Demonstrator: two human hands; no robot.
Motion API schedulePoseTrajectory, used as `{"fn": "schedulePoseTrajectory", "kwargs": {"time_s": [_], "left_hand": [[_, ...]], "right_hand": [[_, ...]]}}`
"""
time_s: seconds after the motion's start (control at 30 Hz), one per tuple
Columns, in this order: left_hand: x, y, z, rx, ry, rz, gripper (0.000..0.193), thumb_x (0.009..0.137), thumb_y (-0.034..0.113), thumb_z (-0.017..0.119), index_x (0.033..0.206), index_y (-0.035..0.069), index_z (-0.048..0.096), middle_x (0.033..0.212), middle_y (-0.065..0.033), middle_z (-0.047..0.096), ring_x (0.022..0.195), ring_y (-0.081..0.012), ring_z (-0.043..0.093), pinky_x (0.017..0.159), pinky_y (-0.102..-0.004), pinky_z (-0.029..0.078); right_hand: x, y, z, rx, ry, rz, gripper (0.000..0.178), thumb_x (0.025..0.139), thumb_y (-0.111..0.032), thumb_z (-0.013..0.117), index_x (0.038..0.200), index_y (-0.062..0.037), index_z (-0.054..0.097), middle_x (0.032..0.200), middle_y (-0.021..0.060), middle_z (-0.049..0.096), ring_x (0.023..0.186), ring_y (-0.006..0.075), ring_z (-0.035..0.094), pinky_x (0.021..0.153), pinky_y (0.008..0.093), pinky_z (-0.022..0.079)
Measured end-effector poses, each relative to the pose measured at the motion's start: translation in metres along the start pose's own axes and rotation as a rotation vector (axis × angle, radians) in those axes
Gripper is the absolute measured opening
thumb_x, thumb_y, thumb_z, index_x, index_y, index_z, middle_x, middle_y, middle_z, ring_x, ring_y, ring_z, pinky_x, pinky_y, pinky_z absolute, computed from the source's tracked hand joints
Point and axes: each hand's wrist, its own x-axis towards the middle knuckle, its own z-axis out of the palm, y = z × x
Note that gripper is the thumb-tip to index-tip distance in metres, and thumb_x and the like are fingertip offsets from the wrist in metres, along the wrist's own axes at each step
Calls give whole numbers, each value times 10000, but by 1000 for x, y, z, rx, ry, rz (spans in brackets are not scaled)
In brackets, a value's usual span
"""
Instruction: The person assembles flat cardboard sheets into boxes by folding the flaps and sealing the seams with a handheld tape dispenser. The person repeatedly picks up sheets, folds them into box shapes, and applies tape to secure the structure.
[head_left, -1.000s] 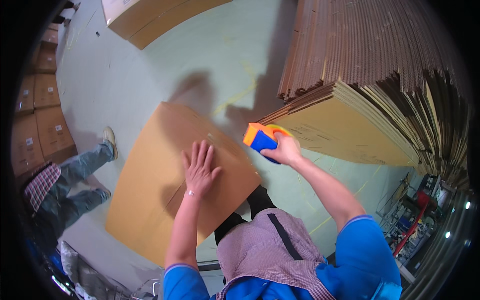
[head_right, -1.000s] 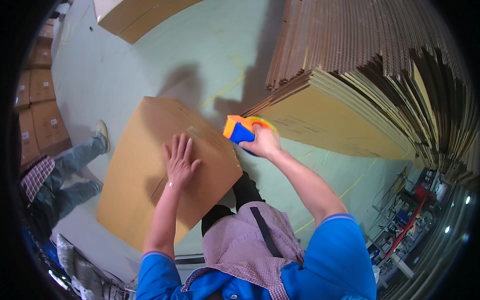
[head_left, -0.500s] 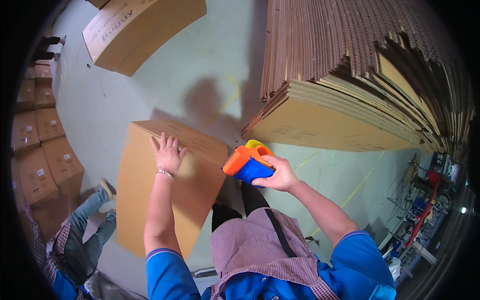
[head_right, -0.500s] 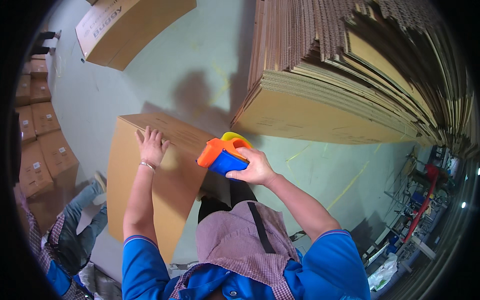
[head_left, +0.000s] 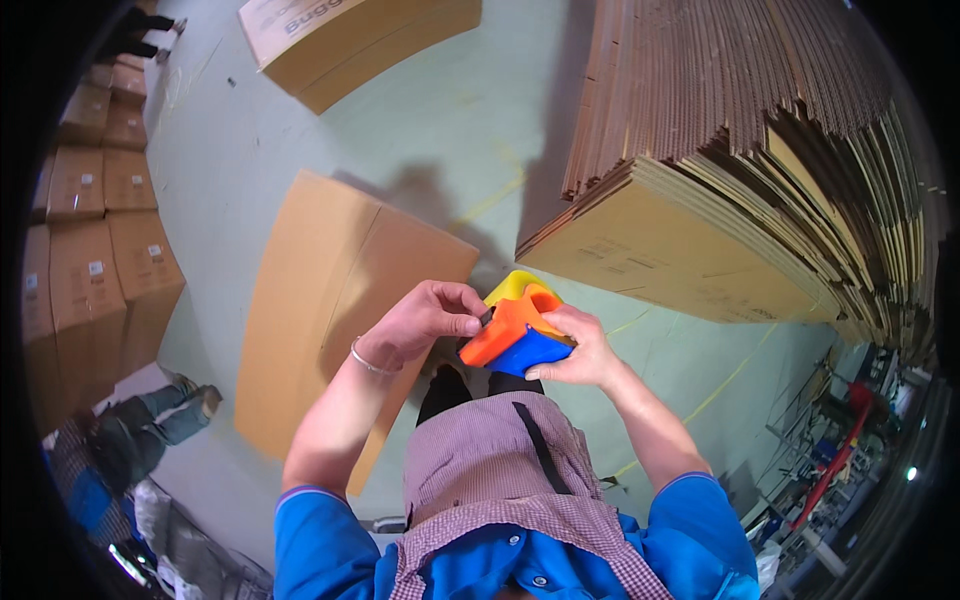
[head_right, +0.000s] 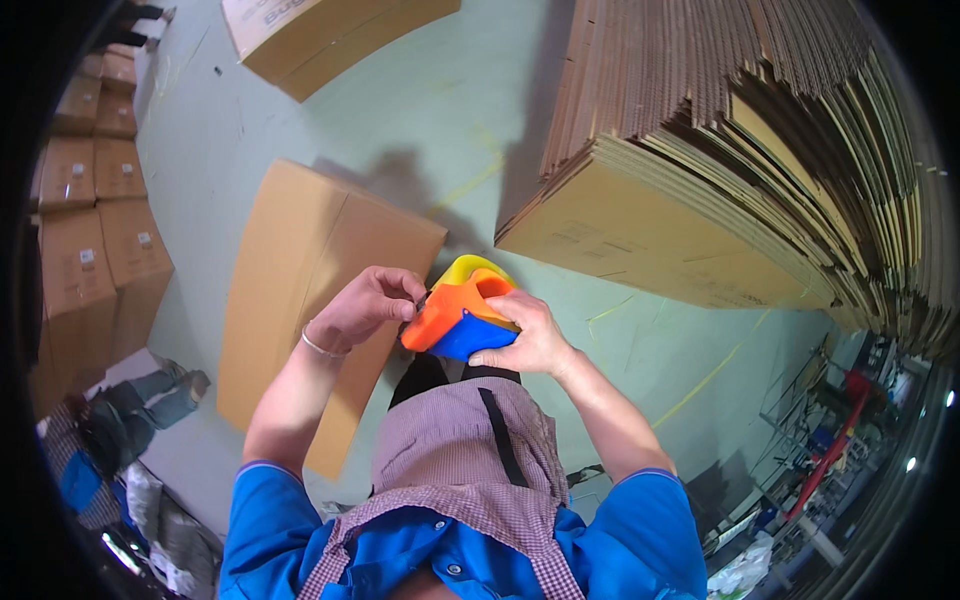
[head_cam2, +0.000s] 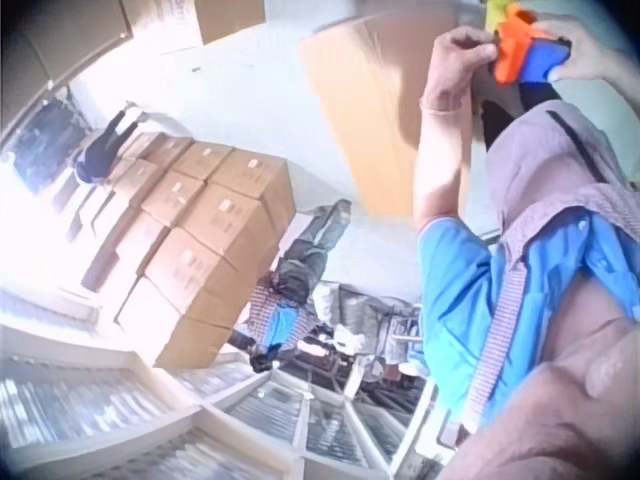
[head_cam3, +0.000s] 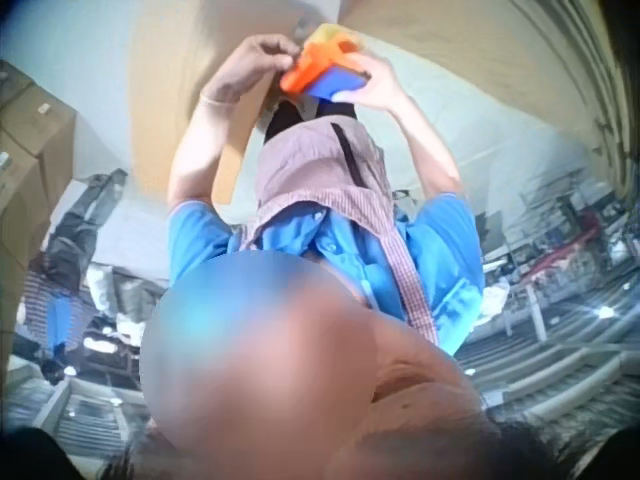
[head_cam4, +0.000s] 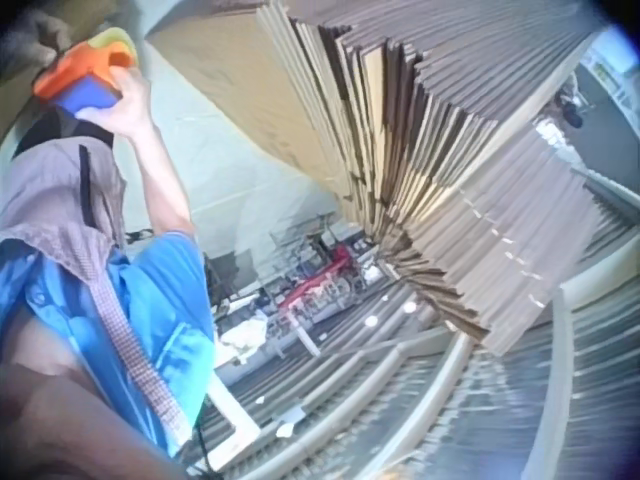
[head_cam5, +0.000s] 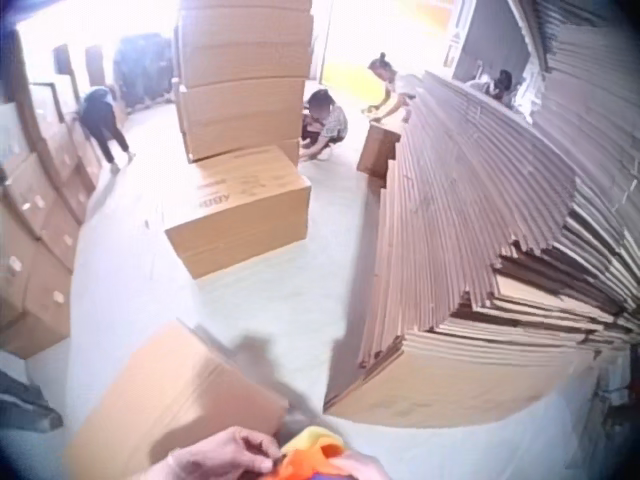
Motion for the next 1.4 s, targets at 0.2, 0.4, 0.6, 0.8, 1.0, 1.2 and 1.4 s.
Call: {"fn": "schedulePoseTrajectory", "kwargs": {"time_s": [0.2,0.4,0.6,0.8,1.0,1.2,1.4], "left_hand": [[-49,-1,-20,-288,15,-31,217,898,211,674,971,7,689,889,-15,675,822,-96,581,810,-254,462],[-53,8,-41,135,289,109,168,914,142,633,946,-12,692,870,-26,682,832,-103,611,795,-269,496],[-14,59,-157,230,753,300,147,870,127,658,854,-13,699,732,-29,645,654,-96,560,629,-241,464],[2,142,-331,624,1306,276,138,855,184,676,871,53,715,703,1,650,681,-80,567,666,-278,452],[49,129,-426,794,1592,67,127,848,271,666,858,166,738,703,33,662,678,-137,578,864,-332,381],[81,94,-478,745,1303,-110,282,830,331,699,991,102,726,755,-56,676,809,-196,629,957,-431,361],[83,135,-416,1399,1371,-371,666,803,212,717,1369,12,427,1278,-203,521,1199,-360,488,1041,-422,374]], "right_hand": [[4,-42,41,91,-39,72,724,544,-351,926,1107,-8,626,964,109,667,884,233,655,807,339,508],[36,-47,69,285,-74,320,704,579,-357,918,1116,0,633,968,72,677,902,149,641,833,309,505],[145,-20,76,171,-289,652,578,618,-313,822,1056,14,631,943,120,686,855,176,658,781,327,523],[185,36,57,213,-346,839,603,596,-322,849,1034,42,652,932,122,698,850,179,669,802,328,527],[252,73,92,-9,-379,812,647,602,-464,805,990,32,656,926,171,694,852,263,682,788,359,530],[288,71,111,-251,-448,891,642,600,-545,777,917,5,681,890,168,698,841,291,681,794,382,527],[299,74,118,-326,-456,952,647,617,-573,742,904,4,679,889,177,698,847,314,679,784,398,524]]}}
